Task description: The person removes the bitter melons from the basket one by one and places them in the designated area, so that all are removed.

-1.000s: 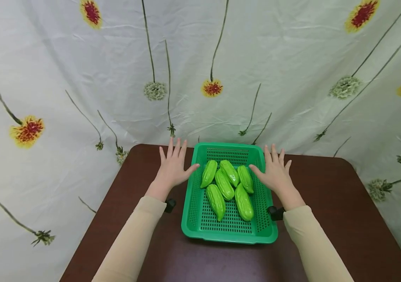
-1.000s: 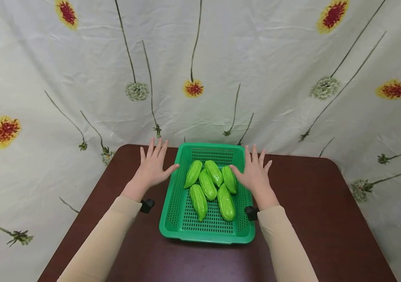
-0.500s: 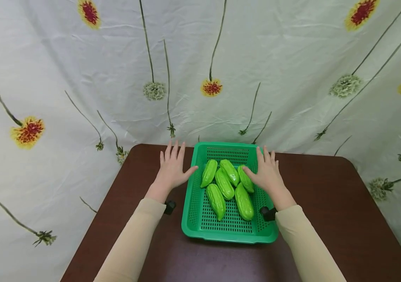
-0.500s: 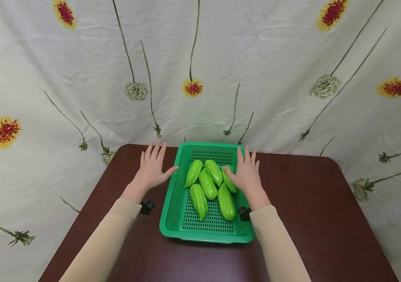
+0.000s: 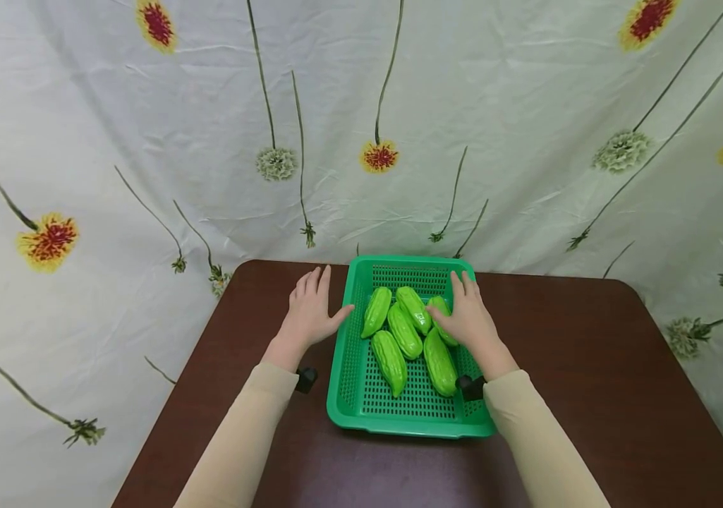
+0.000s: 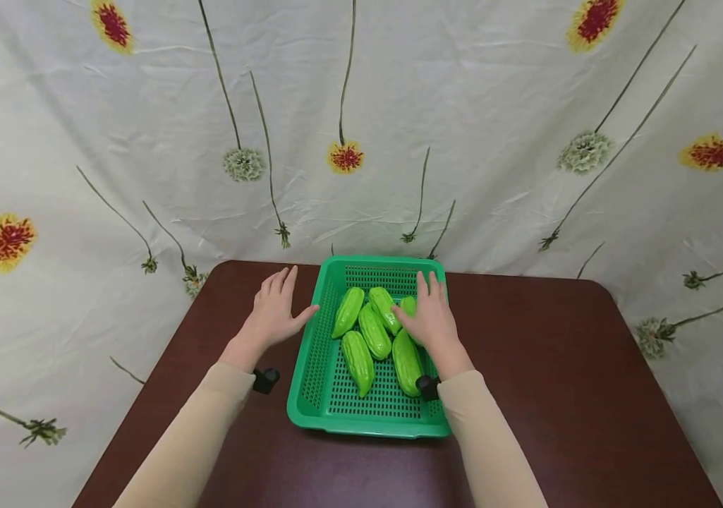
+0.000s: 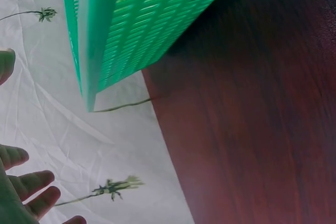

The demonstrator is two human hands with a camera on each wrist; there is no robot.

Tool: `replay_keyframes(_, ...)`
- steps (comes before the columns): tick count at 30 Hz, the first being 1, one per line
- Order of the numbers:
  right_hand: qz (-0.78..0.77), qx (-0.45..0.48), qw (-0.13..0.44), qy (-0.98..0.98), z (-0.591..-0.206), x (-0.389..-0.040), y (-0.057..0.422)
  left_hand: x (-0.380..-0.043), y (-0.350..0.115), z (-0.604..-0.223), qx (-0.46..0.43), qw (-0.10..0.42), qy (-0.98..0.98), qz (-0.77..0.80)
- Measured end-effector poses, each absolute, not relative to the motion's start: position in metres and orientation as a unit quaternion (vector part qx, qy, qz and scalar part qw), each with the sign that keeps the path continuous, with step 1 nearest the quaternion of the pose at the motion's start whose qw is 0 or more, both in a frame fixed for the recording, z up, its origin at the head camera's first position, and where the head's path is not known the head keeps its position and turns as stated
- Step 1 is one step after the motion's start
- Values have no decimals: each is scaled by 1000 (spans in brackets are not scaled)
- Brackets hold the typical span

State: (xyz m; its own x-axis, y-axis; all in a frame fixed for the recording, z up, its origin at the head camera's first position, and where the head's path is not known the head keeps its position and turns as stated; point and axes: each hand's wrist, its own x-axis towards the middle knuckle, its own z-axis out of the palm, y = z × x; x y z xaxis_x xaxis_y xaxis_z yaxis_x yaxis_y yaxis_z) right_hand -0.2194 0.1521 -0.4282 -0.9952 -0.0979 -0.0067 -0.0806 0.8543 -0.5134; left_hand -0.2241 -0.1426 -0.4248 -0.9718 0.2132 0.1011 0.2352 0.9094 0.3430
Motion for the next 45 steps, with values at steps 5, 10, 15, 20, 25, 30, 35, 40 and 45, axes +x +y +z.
replay_keyframes(5, -272, -40, 17, 961, -433, -220, 148, -222, -143, -430, -110, 26, -975, -190)
replay_keyframes(10, -274, -31, 21, 961, -438, -221, 145, -220, -143, -435, -103, 11, -972, -211)
replay_keyframes(15, -272, -18, 43, 961, -442, -223, 143, -218, -142, -441, -99, -9, -966, -238)
replay_keyframes(20, -276, 1, 61, 959, -448, -226, 139, -218, -141, -443, -88, -38, -957, -274)
replay_keyframes(25, -276, 17, 73, 958, -455, -228, 138, -216, -138, -447, -77, -54, -950, -298)
replay_keyframes(30, -280, 26, 88, 956, -460, -229, 136, -214, -136, -452, -66, -68, -941, -325)
replay_keyframes(35, -282, 30, 96, 954, -465, -231, 134, -213, -134, -453, -43, -90, -926, -365)
replay_keyframes(40, -277, 30, 99, 955, -472, -234, 134, -215, -133, -456, -27, -93, -919, -382)
replay_keyframes(45, -279, 35, 108, 954, -478, -237, 135, -215, -133, -458, -16, -92, -915, -393)
